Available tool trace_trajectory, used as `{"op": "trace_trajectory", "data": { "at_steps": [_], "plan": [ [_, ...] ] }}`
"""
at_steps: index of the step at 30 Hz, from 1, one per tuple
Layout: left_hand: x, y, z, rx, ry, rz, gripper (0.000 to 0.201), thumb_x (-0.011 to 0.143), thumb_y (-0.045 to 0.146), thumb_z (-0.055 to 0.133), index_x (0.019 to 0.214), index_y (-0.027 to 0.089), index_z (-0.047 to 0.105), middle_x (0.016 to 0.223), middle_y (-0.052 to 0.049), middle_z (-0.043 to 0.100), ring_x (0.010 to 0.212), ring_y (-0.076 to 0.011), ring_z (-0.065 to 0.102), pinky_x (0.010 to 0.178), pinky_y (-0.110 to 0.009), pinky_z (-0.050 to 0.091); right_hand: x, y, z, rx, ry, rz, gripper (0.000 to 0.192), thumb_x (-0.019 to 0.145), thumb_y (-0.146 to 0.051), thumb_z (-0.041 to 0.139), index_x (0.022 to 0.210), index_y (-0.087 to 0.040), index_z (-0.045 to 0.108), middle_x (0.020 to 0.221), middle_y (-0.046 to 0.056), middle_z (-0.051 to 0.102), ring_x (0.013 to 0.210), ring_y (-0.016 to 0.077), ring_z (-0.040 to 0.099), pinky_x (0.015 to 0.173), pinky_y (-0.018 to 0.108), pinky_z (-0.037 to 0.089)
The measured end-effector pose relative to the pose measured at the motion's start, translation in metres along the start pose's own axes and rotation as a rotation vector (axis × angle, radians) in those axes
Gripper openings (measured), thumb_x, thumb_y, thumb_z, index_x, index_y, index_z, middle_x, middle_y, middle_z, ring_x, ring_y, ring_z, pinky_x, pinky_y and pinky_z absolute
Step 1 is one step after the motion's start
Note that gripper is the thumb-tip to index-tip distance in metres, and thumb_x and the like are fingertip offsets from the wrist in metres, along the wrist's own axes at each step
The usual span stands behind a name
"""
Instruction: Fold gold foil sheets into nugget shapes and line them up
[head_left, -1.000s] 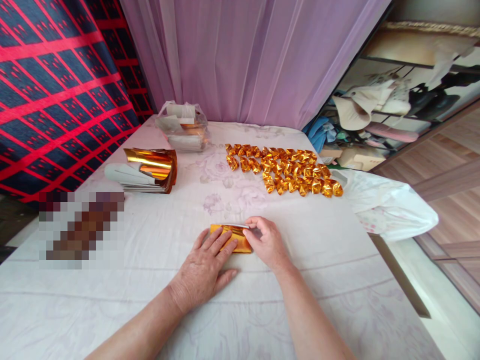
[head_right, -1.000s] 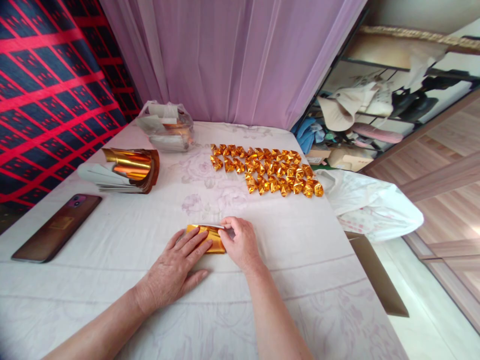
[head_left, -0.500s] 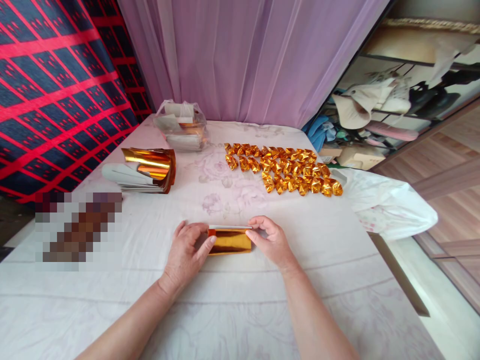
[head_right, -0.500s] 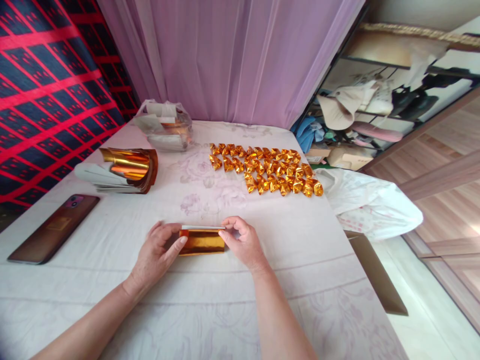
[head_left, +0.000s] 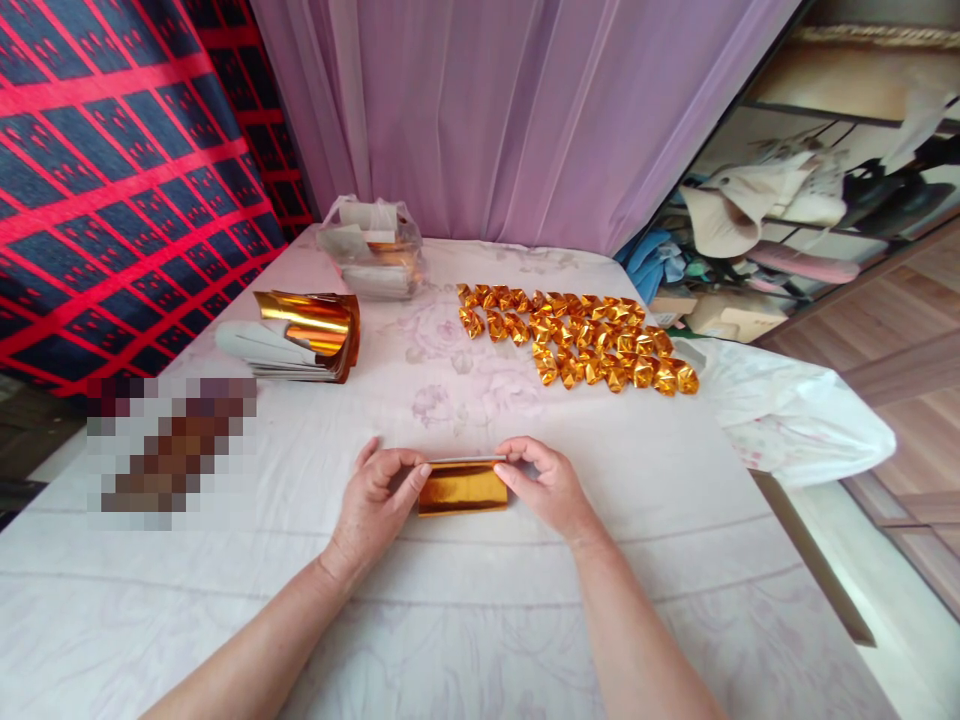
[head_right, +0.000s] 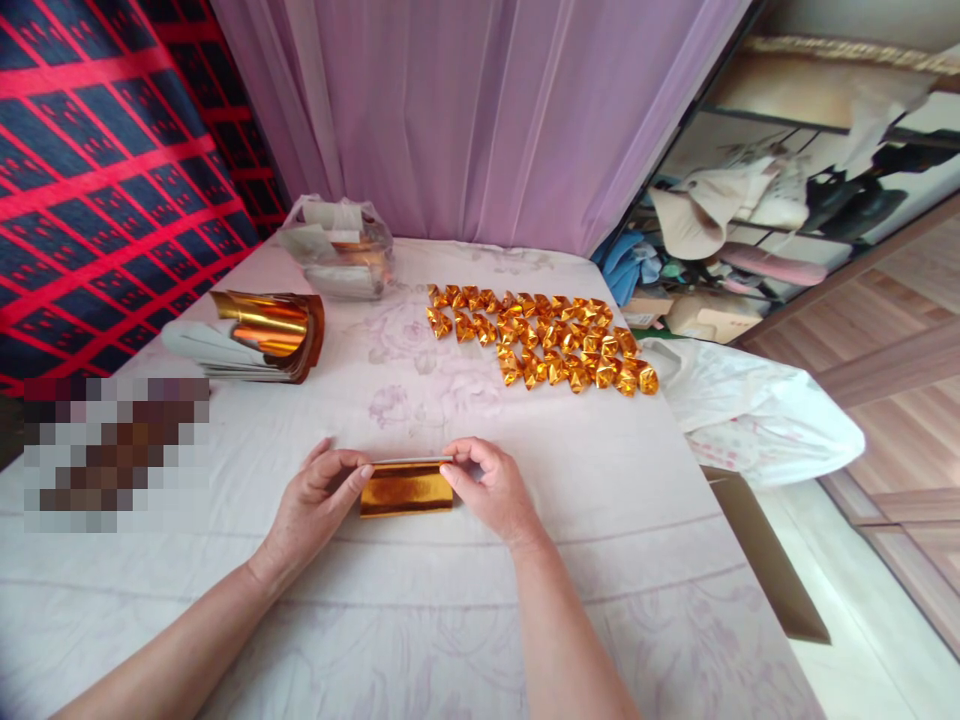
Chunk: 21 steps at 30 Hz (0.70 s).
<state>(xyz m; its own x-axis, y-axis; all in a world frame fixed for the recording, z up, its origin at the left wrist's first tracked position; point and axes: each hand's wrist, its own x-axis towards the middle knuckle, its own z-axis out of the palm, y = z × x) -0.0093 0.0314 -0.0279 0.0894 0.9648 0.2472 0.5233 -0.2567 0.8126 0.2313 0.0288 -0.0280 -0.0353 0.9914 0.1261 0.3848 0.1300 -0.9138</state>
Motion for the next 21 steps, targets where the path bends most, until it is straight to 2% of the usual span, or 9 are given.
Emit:
{"op": "trace_trajectory", "data": {
  "at_steps": [21],
  "plan": [
    [0.0014, 0.0003, -0.002, 0.001, -0.018, 0.013, 0.024, 0.085, 0.046, 0.058, 0.076, 0.024, 0.063, 0.07, 0.005, 0.068, 0.064, -0.0139, 0.063, 0.114, -0.054, 0.025, 0.0012, -0.0037, -0.0004, 0.023, -0.017, 0.011, 0.009, 0.079, -0.03, 0.061, 0.08, -0.022, 0.064, 0.072, -0.001, 0.068, 0.068, 0.0148, 0.063, 0.064, 0.025, 0.05]
  ]
}}
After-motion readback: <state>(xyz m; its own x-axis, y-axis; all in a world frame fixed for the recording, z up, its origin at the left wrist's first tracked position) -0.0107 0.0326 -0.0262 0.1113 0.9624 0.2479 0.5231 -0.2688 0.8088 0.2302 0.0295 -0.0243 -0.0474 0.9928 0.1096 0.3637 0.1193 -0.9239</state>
